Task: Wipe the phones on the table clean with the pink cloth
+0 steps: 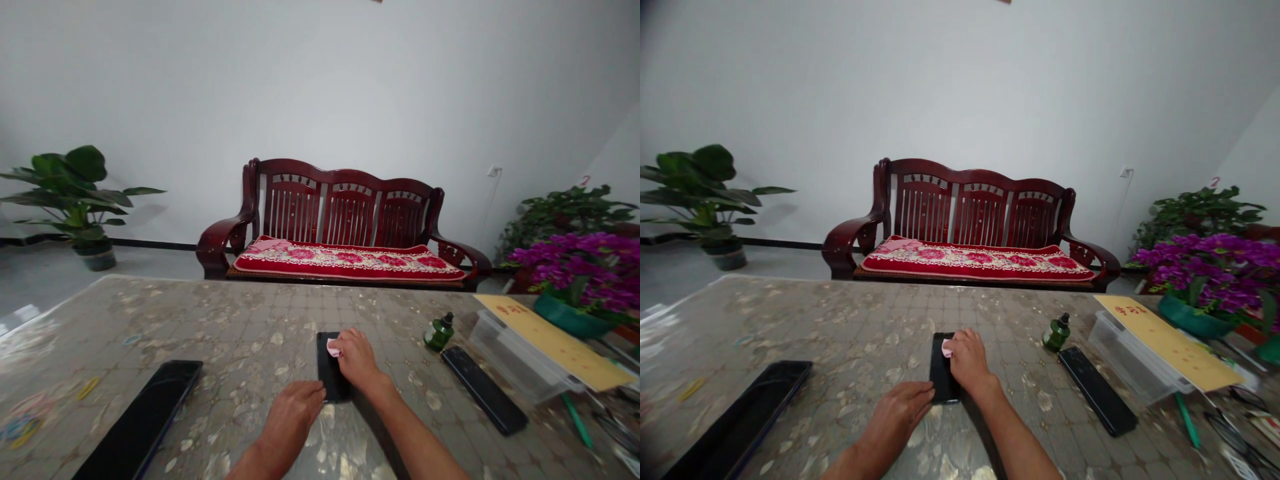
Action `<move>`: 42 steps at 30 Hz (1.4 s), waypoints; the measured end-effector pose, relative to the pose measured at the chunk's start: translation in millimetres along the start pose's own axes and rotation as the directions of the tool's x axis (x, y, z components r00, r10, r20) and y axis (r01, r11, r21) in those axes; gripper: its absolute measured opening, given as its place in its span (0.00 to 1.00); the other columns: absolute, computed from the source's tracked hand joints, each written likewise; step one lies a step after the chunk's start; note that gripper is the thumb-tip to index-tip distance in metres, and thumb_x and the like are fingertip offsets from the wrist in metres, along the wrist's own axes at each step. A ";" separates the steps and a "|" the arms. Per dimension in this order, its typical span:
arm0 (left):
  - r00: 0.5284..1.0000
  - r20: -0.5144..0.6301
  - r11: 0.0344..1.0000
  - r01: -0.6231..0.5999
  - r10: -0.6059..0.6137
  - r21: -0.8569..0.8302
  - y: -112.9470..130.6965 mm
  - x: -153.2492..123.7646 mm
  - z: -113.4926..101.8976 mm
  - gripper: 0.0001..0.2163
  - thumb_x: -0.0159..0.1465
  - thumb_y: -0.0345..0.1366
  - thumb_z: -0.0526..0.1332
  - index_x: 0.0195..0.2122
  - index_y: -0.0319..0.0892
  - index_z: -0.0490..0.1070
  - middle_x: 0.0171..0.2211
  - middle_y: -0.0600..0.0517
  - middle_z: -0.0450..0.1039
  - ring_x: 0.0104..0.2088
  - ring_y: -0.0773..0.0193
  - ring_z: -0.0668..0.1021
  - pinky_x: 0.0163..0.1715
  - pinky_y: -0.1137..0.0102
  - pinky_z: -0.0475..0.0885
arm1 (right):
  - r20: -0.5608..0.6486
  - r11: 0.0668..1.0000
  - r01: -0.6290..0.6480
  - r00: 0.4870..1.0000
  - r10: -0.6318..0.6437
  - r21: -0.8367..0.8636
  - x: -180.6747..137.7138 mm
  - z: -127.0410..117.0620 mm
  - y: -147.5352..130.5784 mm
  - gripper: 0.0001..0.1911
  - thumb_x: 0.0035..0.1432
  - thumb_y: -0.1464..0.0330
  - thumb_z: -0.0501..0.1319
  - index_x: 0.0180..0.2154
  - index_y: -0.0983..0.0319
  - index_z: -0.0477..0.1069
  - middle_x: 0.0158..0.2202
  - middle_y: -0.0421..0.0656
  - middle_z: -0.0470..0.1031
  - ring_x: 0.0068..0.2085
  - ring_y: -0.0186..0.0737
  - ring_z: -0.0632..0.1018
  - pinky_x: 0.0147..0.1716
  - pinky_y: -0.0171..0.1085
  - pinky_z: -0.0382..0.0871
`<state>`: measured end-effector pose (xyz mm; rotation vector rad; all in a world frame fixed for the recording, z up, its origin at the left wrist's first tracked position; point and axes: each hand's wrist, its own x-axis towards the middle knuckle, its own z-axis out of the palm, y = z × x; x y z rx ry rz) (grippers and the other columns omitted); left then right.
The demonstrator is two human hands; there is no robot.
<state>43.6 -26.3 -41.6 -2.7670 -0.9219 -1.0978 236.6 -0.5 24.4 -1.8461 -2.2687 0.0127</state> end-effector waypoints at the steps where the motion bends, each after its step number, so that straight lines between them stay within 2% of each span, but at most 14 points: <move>1: 1.000 -0.006 1.000 0.000 0.000 0.000 0.1 0.1 0.1 0.13 0.70 0.32 0.54 0.39 0.43 0.79 0.38 0.48 0.82 0.35 0.59 0.83 0.36 0.65 0.81 | 0.002 1.000 0.013 1.000 -0.013 -0.004 -1.9 -0.3 0.1 0.16 0.62 0.76 0.54 0.34 0.56 0.78 0.35 0.43 0.74 0.41 0.42 0.69 0.38 0.38 0.54; 5: 1.000 -0.011 1.000 0.008 -0.008 0.007 1.3 0.3 -0.1 0.12 0.70 0.32 0.54 0.39 0.43 0.79 0.37 0.49 0.82 0.34 0.59 0.83 0.36 0.66 0.81 | 0.005 0.997 0.082 0.997 -0.082 0.005 -20.6 1.0 0.8 0.12 0.60 0.75 0.57 0.34 0.56 0.77 0.35 0.42 0.74 0.42 0.41 0.69 0.39 0.38 0.54; 10: 1.000 -0.011 1.000 0.006 -0.006 0.007 1.6 0.3 0.1 0.14 0.71 0.32 0.52 0.38 0.43 0.79 0.37 0.49 0.82 0.34 0.58 0.83 0.35 0.65 0.81 | 0.023 0.998 0.059 0.998 -0.060 0.034 -27.3 -4.7 0.6 0.04 0.59 0.66 0.63 0.36 0.54 0.78 0.36 0.39 0.76 0.43 0.41 0.70 0.40 0.39 0.53; 13: 1.000 -0.011 1.000 -0.001 0.001 0.009 1.1 0.4 0.8 0.14 0.71 0.32 0.52 0.38 0.43 0.79 0.37 0.49 0.82 0.34 0.58 0.83 0.34 0.64 0.81 | 0.007 0.999 0.027 1.000 -0.027 0.020 -19.2 -8.9 -1.1 0.08 0.61 0.61 0.62 0.33 0.55 0.78 0.36 0.40 0.77 0.43 0.42 0.70 0.40 0.39 0.54; 17: 1.000 -0.010 1.000 0.001 -0.001 0.019 0.6 0.3 1.5 0.13 0.70 0.31 0.53 0.38 0.43 0.79 0.37 0.49 0.82 0.34 0.59 0.83 0.35 0.65 0.81 | -0.020 1.000 0.029 0.999 -0.029 -0.001 -19.5 -9.4 -2.8 0.13 0.65 0.64 0.56 0.33 0.57 0.78 0.35 0.42 0.77 0.42 0.42 0.70 0.41 0.40 0.54; 20: 1.000 0.002 1.000 0.005 -0.005 0.018 0.2 -0.1 1.3 0.12 0.69 0.31 0.55 0.39 0.43 0.79 0.37 0.50 0.82 0.35 0.59 0.83 0.36 0.65 0.81 | -0.035 0.998 0.056 0.998 -0.054 0.035 -30.2 -6.8 -2.5 0.09 0.62 0.67 0.58 0.38 0.55 0.78 0.37 0.41 0.77 0.44 0.42 0.70 0.42 0.39 0.55; 24: 1.000 0.008 1.000 0.010 -0.010 0.015 0.4 -0.1 0.9 0.11 0.69 0.31 0.56 0.39 0.43 0.79 0.38 0.49 0.82 0.35 0.59 0.83 0.36 0.65 0.81 | -0.033 0.995 0.068 0.997 -0.065 0.075 -37.6 -4.6 -0.6 0.13 0.63 0.72 0.57 0.42 0.53 0.77 0.41 0.39 0.78 0.45 0.42 0.70 0.43 0.38 0.56; 30: 1.000 0.009 1.000 0.003 -0.003 0.026 0.5 0.1 0.4 0.11 0.68 0.31 0.56 0.39 0.44 0.79 0.37 0.49 0.82 0.35 0.60 0.83 0.37 0.67 0.81 | -0.030 1.000 0.019 0.999 -0.018 0.023 -25.6 -6.0 2.5 0.14 0.67 0.68 0.54 0.46 0.52 0.77 0.44 0.41 0.79 0.46 0.43 0.71 0.44 0.39 0.58; 36: 1.000 0.011 1.000 0.017 -0.017 0.019 0.2 -1.0 1.1 0.11 0.69 0.31 0.55 0.39 0.44 0.79 0.38 0.49 0.82 0.36 0.59 0.83 0.37 0.65 0.81 | -0.031 1.000 0.021 0.999 -0.021 0.003 -37.0 -4.5 0.2 0.11 0.64 0.64 0.60 0.47 0.52 0.76 0.47 0.40 0.78 0.46 0.44 0.73 0.44 0.40 0.60; 42: 1.000 0.012 1.000 0.010 -0.010 0.012 -0.3 -0.3 1.7 0.12 0.69 0.31 0.54 0.40 0.43 0.79 0.38 0.49 0.82 0.36 0.59 0.83 0.37 0.65 0.81 | -0.024 0.999 -0.007 1.000 0.008 0.039 -28.1 -1.8 2.6 0.11 0.65 0.67 0.59 0.47 0.54 0.76 0.46 0.42 0.78 0.47 0.43 0.75 0.47 0.39 0.62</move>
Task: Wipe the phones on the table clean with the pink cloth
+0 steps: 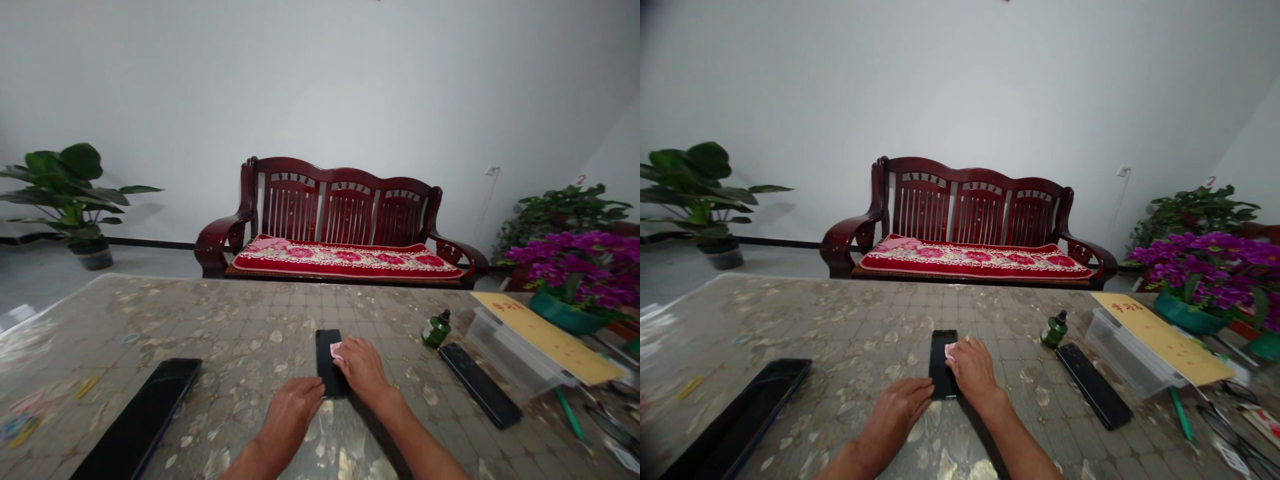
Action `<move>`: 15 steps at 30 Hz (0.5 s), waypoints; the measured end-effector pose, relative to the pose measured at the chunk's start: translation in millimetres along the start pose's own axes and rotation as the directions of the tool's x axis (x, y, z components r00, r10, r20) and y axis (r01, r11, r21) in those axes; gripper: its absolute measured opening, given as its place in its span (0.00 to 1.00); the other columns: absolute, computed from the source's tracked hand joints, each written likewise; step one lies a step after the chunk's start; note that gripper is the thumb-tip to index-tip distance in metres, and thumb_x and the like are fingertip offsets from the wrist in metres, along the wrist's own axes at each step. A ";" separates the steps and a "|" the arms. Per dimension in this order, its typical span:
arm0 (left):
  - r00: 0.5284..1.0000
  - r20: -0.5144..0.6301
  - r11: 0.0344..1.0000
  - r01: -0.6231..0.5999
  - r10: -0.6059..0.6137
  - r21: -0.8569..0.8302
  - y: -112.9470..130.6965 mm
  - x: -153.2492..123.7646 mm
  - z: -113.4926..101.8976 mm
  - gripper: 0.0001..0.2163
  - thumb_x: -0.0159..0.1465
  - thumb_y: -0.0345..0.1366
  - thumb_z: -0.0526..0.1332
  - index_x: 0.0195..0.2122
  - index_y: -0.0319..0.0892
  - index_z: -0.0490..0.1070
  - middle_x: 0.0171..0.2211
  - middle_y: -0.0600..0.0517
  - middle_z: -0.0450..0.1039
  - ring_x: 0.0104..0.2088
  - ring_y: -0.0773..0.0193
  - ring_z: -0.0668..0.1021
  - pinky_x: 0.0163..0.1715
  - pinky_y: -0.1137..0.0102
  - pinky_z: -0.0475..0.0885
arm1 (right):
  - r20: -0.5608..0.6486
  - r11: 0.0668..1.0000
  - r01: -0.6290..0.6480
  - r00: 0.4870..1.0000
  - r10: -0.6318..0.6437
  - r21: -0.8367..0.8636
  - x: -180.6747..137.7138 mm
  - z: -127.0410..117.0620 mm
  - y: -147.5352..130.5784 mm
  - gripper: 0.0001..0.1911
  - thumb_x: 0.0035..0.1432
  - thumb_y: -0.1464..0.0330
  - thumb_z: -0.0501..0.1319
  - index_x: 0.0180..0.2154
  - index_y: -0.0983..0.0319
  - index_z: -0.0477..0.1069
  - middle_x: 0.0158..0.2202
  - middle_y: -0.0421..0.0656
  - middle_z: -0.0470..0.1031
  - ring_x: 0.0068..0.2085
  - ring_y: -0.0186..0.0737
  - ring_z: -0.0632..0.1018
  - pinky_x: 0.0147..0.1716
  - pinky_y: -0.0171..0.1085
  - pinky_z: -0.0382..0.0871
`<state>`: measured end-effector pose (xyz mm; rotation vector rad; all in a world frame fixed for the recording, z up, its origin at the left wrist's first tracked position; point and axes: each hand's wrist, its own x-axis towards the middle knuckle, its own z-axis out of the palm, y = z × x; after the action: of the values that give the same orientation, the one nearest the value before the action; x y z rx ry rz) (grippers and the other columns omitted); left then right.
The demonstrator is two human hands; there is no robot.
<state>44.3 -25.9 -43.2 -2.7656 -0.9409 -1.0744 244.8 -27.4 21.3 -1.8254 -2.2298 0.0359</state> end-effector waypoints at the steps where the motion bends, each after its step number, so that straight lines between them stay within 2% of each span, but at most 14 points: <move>1: 1.000 0.001 1.000 -0.001 0.001 0.005 0.0 0.4 -0.3 0.12 0.69 0.31 0.55 0.40 0.44 0.79 0.38 0.49 0.82 0.36 0.59 0.83 0.37 0.65 0.81 | 0.001 1.000 -0.009 1.000 0.009 0.001 3.1 0.4 0.6 0.11 0.65 0.67 0.59 0.47 0.54 0.76 0.46 0.42 0.78 0.48 0.44 0.75 0.48 0.39 0.62; 4: 1.000 0.012 1.000 -0.002 0.001 0.024 0.4 1.7 -2.2 0.12 0.69 0.31 0.55 0.40 0.44 0.79 0.38 0.49 0.82 0.35 0.60 0.83 0.37 0.66 0.81 | 0.003 1.000 -0.012 1.000 0.012 0.022 4.7 1.8 0.7 0.12 0.65 0.69 0.58 0.48 0.56 0.76 0.47 0.44 0.78 0.48 0.43 0.75 0.49 0.38 0.63; 11: 1.000 -0.019 1.000 -0.008 0.008 0.004 1.5 1.9 -3.4 0.11 0.68 0.31 0.56 0.39 0.44 0.79 0.37 0.49 0.82 0.35 0.60 0.83 0.36 0.66 0.81 | -0.021 0.991 0.058 0.998 -0.056 0.123 -19.0 5.3 -1.2 0.13 0.64 0.74 0.55 0.46 0.58 0.76 0.46 0.44 0.76 0.49 0.40 0.74 0.51 0.36 0.63; 15: 1.000 -0.031 1.000 0.004 -0.004 -0.010 2.1 1.4 -2.8 0.11 0.68 0.31 0.56 0.39 0.44 0.79 0.37 0.49 0.82 0.35 0.59 0.83 0.36 0.66 0.81 | -0.020 0.995 0.016 1.000 -0.014 0.100 -3.8 4.0 0.4 0.14 0.65 0.74 0.54 0.45 0.60 0.76 0.44 0.46 0.77 0.48 0.41 0.74 0.52 0.37 0.63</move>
<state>44.6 -27.5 -39.8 -2.7475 -0.9408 -1.1220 245.0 -30.4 16.6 -1.7499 -2.1867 0.1242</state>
